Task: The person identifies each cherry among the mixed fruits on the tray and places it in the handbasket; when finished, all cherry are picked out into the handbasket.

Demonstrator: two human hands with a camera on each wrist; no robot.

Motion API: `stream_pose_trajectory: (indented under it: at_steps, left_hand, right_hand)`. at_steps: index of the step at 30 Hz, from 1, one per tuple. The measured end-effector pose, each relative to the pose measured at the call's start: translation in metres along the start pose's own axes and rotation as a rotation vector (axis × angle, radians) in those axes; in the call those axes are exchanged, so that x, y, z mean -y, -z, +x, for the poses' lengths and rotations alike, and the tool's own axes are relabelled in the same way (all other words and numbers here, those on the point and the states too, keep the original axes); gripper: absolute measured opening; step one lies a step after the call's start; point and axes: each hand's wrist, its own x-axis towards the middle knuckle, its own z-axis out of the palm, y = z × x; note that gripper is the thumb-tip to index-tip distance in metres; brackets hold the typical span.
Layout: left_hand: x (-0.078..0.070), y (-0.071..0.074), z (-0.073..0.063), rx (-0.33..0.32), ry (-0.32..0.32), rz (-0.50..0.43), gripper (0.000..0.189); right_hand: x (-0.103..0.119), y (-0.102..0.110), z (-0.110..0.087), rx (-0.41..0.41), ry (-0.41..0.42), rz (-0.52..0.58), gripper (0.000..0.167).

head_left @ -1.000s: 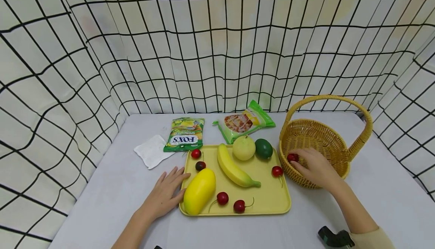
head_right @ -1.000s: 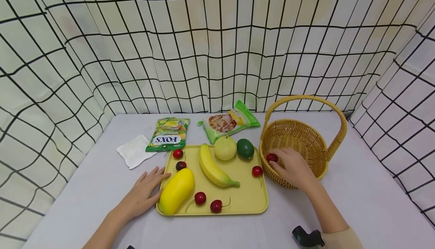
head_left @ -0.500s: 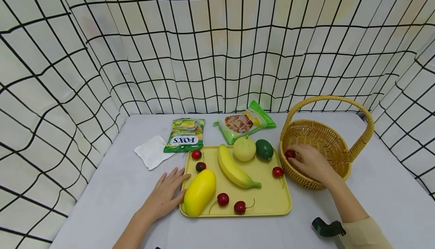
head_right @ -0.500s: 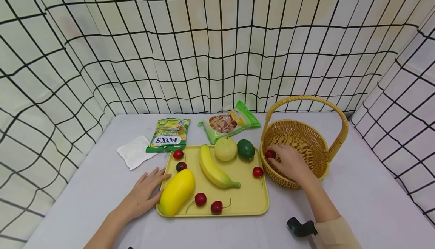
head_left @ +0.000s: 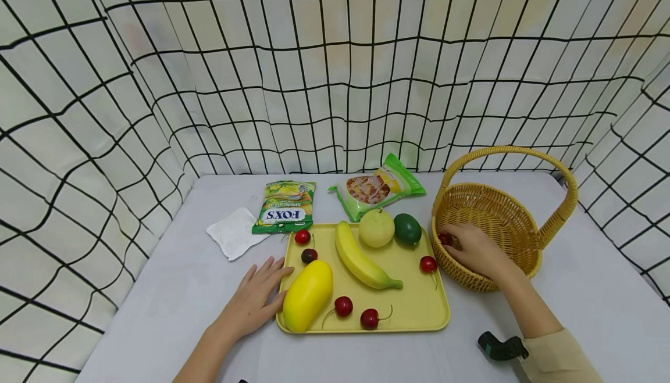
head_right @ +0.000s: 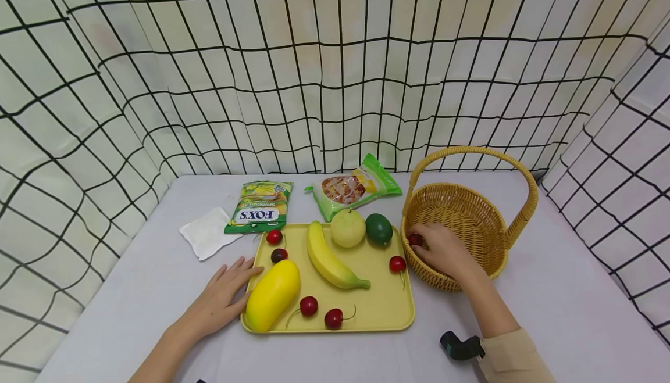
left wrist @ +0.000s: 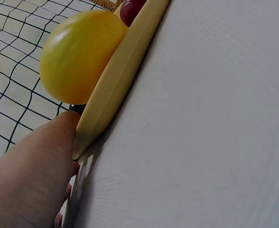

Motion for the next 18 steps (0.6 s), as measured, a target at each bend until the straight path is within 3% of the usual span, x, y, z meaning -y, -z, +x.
stream_pose_trajectory:
  at_steps: [18]
  left_hand:
    - [0.0003,0.0001,0.0002,0.0,0.0,0.002,0.045]
  right_hand:
    - [0.0009,0.0012,-0.0006,0.007,0.011,0.043,0.022]
